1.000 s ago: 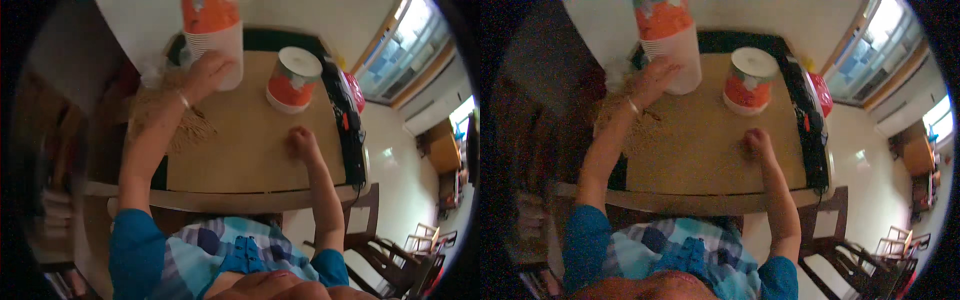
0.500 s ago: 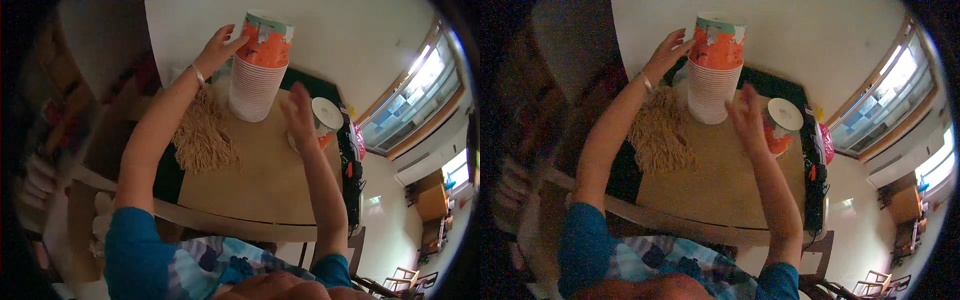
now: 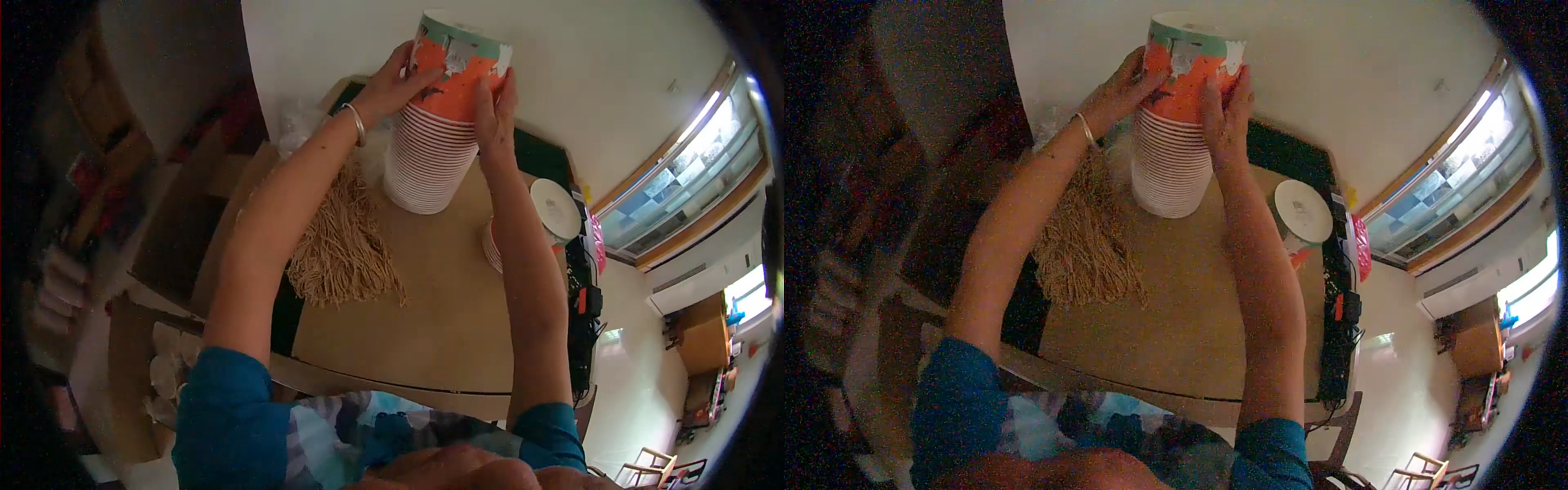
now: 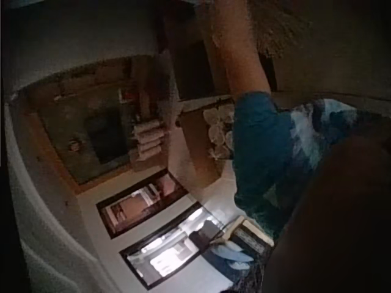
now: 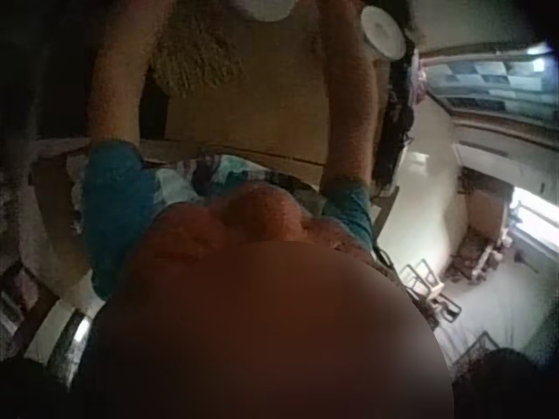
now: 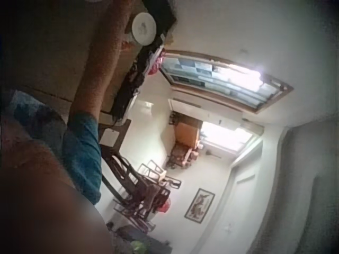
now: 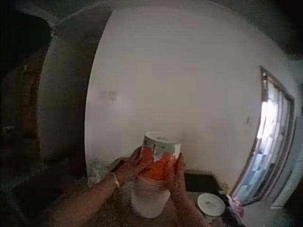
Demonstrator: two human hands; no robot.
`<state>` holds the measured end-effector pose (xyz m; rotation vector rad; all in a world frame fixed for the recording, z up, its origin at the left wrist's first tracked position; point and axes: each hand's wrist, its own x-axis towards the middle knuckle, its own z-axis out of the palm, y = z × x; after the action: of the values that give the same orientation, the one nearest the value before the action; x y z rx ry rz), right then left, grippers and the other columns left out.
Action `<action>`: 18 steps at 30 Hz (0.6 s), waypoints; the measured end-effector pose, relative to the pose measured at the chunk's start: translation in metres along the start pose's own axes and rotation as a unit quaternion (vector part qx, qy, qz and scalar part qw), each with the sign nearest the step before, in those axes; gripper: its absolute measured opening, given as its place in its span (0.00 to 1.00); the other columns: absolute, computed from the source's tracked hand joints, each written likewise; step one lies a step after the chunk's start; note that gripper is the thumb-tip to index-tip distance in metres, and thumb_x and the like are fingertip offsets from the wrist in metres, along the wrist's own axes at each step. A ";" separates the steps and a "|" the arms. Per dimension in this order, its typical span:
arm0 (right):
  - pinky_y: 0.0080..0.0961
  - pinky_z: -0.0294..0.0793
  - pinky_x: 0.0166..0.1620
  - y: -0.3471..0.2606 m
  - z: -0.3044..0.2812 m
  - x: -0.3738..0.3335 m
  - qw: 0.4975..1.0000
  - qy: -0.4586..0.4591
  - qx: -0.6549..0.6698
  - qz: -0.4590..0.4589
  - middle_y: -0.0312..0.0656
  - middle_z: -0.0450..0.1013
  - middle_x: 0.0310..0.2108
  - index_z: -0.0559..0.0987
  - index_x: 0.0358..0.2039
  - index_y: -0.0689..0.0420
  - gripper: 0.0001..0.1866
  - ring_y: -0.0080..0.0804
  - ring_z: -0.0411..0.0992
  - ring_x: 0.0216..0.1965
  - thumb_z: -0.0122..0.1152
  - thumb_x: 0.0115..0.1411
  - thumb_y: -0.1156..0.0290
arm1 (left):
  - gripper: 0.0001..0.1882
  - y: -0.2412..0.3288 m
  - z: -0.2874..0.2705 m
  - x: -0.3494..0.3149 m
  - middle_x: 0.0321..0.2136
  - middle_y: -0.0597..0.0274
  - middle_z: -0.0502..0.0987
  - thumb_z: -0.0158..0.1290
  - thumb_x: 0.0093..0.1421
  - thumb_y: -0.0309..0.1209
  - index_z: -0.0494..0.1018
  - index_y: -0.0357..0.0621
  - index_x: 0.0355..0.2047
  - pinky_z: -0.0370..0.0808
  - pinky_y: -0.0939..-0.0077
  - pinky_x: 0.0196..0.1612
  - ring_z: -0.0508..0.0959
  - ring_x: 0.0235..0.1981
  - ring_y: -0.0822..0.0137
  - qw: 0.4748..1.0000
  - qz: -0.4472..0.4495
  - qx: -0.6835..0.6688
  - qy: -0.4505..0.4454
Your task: Applying rubber bands to stacks of paper cups for packaging.
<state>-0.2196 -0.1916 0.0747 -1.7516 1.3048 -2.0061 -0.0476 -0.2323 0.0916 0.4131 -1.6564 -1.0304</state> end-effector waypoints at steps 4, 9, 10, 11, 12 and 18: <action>0.39 0.56 0.59 -0.009 -0.005 0.015 0.997 0.011 -0.054 -0.046 0.61 0.56 0.54 0.52 0.62 0.67 0.37 0.50 0.57 0.56 0.51 0.62 0.55 | 0.35 -0.008 -0.005 0.019 0.46 0.56 0.72 0.57 0.57 0.39 0.54 0.39 0.59 0.76 0.76 0.43 0.77 0.40 0.70 0.999 0.046 0.014 0.000; 0.39 0.56 0.59 -0.017 -0.007 0.040 0.996 0.027 -0.027 -0.080 0.62 0.53 0.57 0.52 0.62 0.65 0.36 0.50 0.57 0.56 0.54 0.61 0.59 | 0.30 0.019 -0.007 0.036 0.48 0.58 0.72 0.55 0.59 0.35 0.58 0.40 0.57 0.74 0.74 0.46 0.74 0.46 0.70 0.999 0.013 0.030 0.004; 0.39 0.56 0.60 -0.020 -0.014 0.050 0.991 0.000 -0.001 -0.136 0.60 0.52 0.58 0.52 0.62 0.64 0.36 0.48 0.57 0.56 0.57 0.60 0.63 | 0.36 0.031 -0.010 0.040 0.53 0.55 0.67 0.55 0.58 0.40 0.50 0.43 0.61 0.72 0.68 0.50 0.71 0.51 0.64 0.997 0.058 0.008 -0.055; 0.38 0.56 0.60 -0.023 -0.021 0.056 0.981 -0.027 0.024 -0.192 0.58 0.51 0.60 0.51 0.62 0.63 0.37 0.46 0.58 0.56 0.59 0.59 0.67 | 0.43 0.044 -0.011 0.044 0.57 0.53 0.62 0.55 0.58 0.45 0.43 0.46 0.65 0.70 0.61 0.53 0.68 0.55 0.58 0.988 0.102 -0.014 -0.115; 0.38 0.56 0.60 -0.048 -0.015 0.049 0.980 -0.030 0.024 -0.193 0.58 0.51 0.60 0.51 0.62 0.63 0.37 0.46 0.58 0.56 0.59 0.59 0.67 | 0.43 0.054 -0.013 0.046 0.57 0.53 0.62 0.55 0.58 0.45 0.43 0.46 0.65 0.70 0.61 0.53 0.68 0.55 0.58 0.988 0.103 -0.015 -0.111; 0.28 0.57 0.60 -0.141 -0.019 0.022 0.989 -0.020 0.081 -0.123 0.48 0.57 0.59 0.47 0.64 0.63 0.37 0.35 0.58 0.59 0.51 0.63 0.61 | 0.38 0.126 -0.018 0.036 0.55 0.55 0.65 0.51 0.62 0.41 0.43 0.46 0.65 0.75 0.68 0.48 0.71 0.51 0.64 0.986 0.121 -0.043 -0.104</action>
<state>-0.1866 -0.1118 0.1897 -1.9440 0.9228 -2.1197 -0.0151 -0.1946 0.2147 0.0445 -1.7895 -0.9816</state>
